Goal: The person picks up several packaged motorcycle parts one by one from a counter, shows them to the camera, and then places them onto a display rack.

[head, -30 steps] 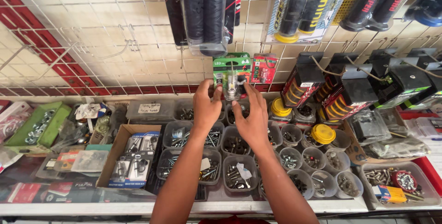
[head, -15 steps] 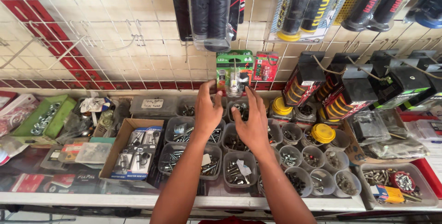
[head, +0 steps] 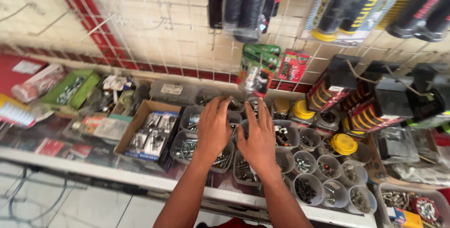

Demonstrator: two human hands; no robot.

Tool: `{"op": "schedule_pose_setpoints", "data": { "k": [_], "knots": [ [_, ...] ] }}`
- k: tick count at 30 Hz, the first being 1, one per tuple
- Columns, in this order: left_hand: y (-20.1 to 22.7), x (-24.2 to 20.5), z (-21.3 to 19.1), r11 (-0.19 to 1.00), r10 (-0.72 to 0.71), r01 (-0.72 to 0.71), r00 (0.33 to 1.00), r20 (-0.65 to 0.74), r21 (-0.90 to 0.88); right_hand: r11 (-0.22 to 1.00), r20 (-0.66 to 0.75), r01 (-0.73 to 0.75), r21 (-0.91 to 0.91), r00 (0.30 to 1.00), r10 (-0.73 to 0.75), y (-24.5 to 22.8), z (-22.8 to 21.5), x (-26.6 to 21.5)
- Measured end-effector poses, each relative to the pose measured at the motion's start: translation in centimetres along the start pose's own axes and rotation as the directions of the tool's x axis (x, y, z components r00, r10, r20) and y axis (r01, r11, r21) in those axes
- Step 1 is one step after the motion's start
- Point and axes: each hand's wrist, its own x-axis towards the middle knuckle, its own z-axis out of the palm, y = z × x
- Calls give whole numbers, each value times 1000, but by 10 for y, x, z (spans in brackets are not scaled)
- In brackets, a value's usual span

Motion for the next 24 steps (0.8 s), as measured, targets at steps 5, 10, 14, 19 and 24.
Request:
{"op": "schedule_pose_setpoints", "data": {
  "k": [5,10,14,19,24],
  "knots": [
    [4,-8,6,1000,-3,3,1000,3,10,998,79,2,58,997,-7,7,3,-4],
    [17,-7,15,999,0,-1,1000,26,50,994,91,7,110,996,-17,18,-2,-4],
    [27,-7,18,998,-17,13,998,56,69,990,137,11,139,990,-31,26,-8,-4],
    [40,-21,19,990,-64,59,998,30,128,982,201,48,184,976,-86,34,-14,-14],
    [48,-56,15,963,-157,160,987,-33,217,964,211,98,248,965,-153,36,-16,-30]
  ]
}}
